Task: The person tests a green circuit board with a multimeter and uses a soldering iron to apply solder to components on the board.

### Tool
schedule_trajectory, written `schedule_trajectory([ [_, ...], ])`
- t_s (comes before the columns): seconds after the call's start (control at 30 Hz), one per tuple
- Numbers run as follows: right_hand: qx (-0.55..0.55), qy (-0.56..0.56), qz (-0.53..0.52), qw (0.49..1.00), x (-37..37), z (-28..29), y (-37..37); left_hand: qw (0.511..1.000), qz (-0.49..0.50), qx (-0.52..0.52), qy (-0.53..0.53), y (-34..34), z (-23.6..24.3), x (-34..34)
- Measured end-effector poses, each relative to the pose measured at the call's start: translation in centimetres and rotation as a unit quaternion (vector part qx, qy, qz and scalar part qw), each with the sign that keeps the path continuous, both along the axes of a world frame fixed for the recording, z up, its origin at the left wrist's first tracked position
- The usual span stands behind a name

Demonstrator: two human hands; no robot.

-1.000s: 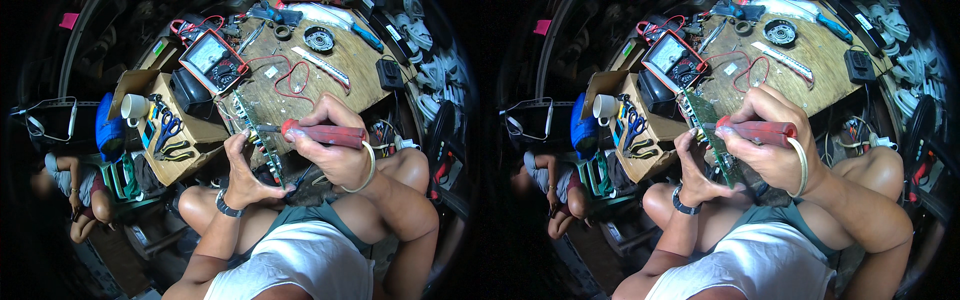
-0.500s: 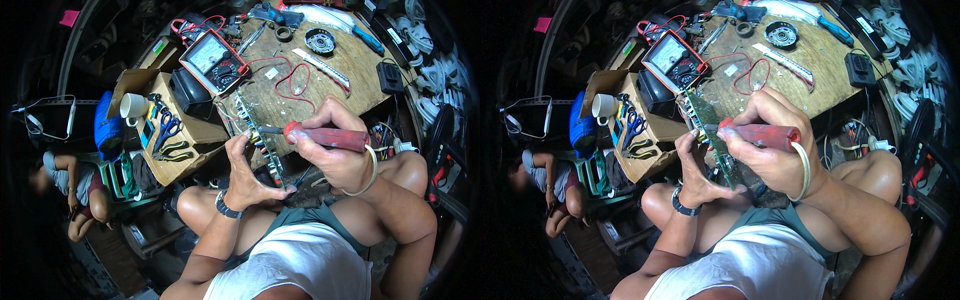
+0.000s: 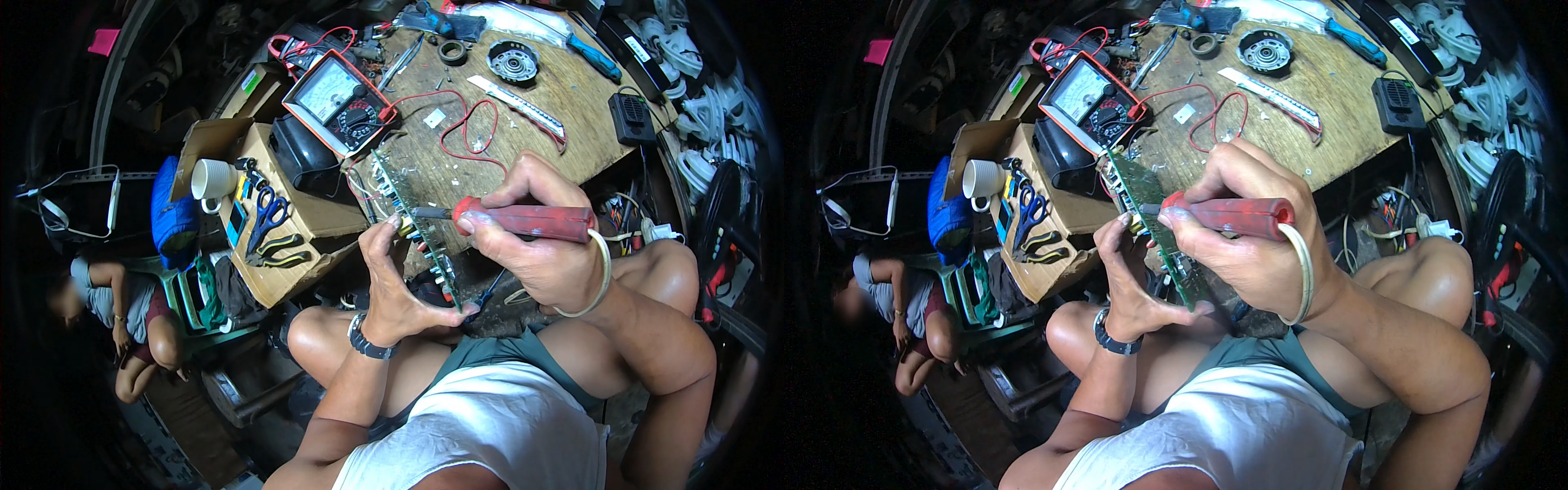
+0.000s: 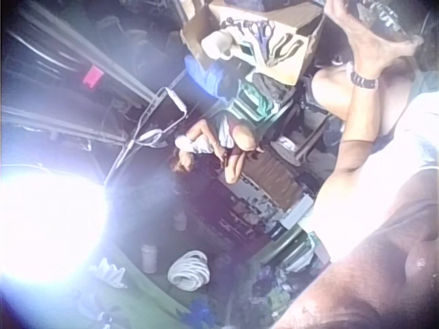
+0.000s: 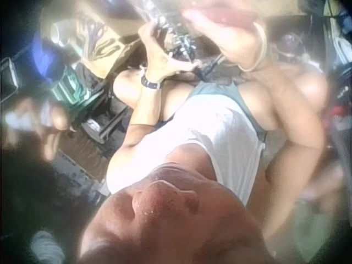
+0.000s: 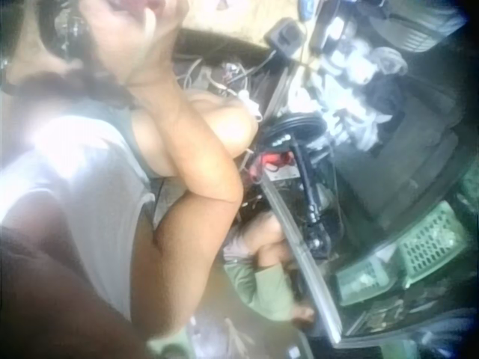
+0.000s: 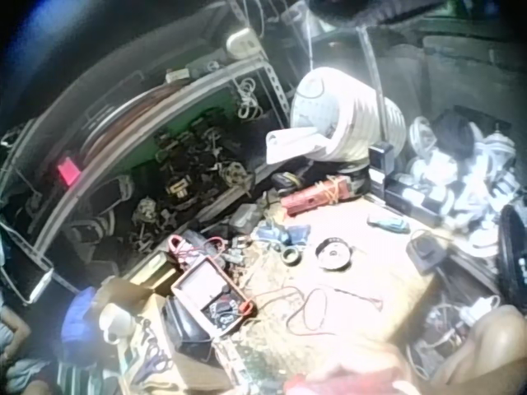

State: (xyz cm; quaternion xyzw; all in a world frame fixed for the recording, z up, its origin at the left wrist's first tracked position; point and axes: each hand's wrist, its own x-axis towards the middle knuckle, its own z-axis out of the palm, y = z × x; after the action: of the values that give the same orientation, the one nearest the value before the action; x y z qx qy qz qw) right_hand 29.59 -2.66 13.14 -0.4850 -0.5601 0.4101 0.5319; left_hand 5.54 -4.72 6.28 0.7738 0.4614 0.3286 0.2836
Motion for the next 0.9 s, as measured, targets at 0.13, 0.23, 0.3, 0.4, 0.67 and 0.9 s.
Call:
schedule_trajectory([
  [0.13, 0.046, -0.021, 0.016, 0.999, 0.1, 0.1, 0.2, 1.000, 0.008, 0.005, -0.030, -0.2, -0.6, -0.2],
  [0.23, 0.055, -0.028, 0.021, 0.998, 0.1, -0.1, 0.3, 0.999, 0.009, 0.003, -0.035, -0.2, -0.7, -0.3],
  [0.3, 0.062, -0.035, 0.023, 0.997, 0.1, -0.1, 0.4, 0.999, 0.011, 0.004, -0.032, -0.2, -0.7, -0.3],
  [0.4, 0.075, -0.041, 0.028, 0.996, 0.1, -0.1, 0.5, 0.999, 0.011, 0.009, -0.030, -0.2, -0.6, -0.4],
  [0.67, 0.096, -0.034, 0.060, 0.993, 0.3, -0.4, 0.5, 1.000, 0.008, 0.014, -0.027, -0.2, -0.9, -0.8],
  [0.9, 0.180, -0.133, 0.054, 0.973, 0.7, 0.3, 0.5, 0.984, 0.001, -0.090, -0.156, -1.1, -0.8, -1.1],
])
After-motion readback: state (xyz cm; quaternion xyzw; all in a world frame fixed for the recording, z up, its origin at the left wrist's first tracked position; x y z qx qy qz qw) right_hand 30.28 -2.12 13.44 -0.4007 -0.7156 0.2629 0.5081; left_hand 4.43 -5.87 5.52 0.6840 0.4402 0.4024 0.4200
